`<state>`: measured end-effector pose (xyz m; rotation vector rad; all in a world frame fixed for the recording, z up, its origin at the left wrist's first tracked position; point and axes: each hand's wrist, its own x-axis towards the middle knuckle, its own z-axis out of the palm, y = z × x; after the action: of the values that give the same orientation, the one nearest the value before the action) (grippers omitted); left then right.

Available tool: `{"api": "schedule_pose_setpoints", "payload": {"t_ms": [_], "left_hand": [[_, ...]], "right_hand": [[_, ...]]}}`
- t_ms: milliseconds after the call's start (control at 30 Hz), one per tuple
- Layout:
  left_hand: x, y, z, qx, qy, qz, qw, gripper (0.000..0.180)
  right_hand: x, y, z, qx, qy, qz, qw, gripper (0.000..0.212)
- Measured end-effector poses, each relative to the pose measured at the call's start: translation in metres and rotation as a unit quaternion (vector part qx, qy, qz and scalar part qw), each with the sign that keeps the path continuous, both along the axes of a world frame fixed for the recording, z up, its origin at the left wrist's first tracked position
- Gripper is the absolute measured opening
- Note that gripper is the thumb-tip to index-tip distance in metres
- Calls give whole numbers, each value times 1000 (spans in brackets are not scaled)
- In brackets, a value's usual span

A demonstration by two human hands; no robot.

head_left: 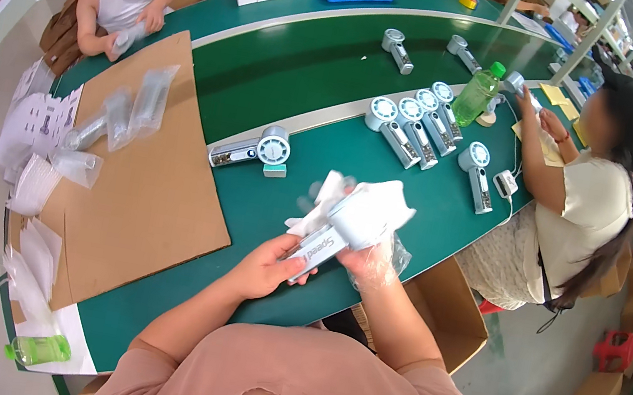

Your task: The person wipes handheld electronic devices with a white cloth, then places them into bubble wrap. The person repeats this process for multiple devices on a green workbench.

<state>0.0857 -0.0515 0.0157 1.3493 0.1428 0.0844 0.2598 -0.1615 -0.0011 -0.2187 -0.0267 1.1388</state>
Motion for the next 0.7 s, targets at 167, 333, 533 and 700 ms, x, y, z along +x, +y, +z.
{"api": "schedule_pose_setpoints", "payload": {"t_ms": [167,333,533,700], "left_hand": [[10,-8,9,60,-9,161,985,42],[19,-17,-23,248,-39,221,942,45],[-17,-15,6,-101,94,79,987,17],[-55,16,2,16,44,52,998,16]], "right_hand": [[-2,12,-19,-3,-130,-139,982,39],[-29,13,-9,-147,-210,-74,964,51],[-49,19,4,-240,-353,-41,903,52],[-91,34,-6,-262,-362,-19,894,51]]}}
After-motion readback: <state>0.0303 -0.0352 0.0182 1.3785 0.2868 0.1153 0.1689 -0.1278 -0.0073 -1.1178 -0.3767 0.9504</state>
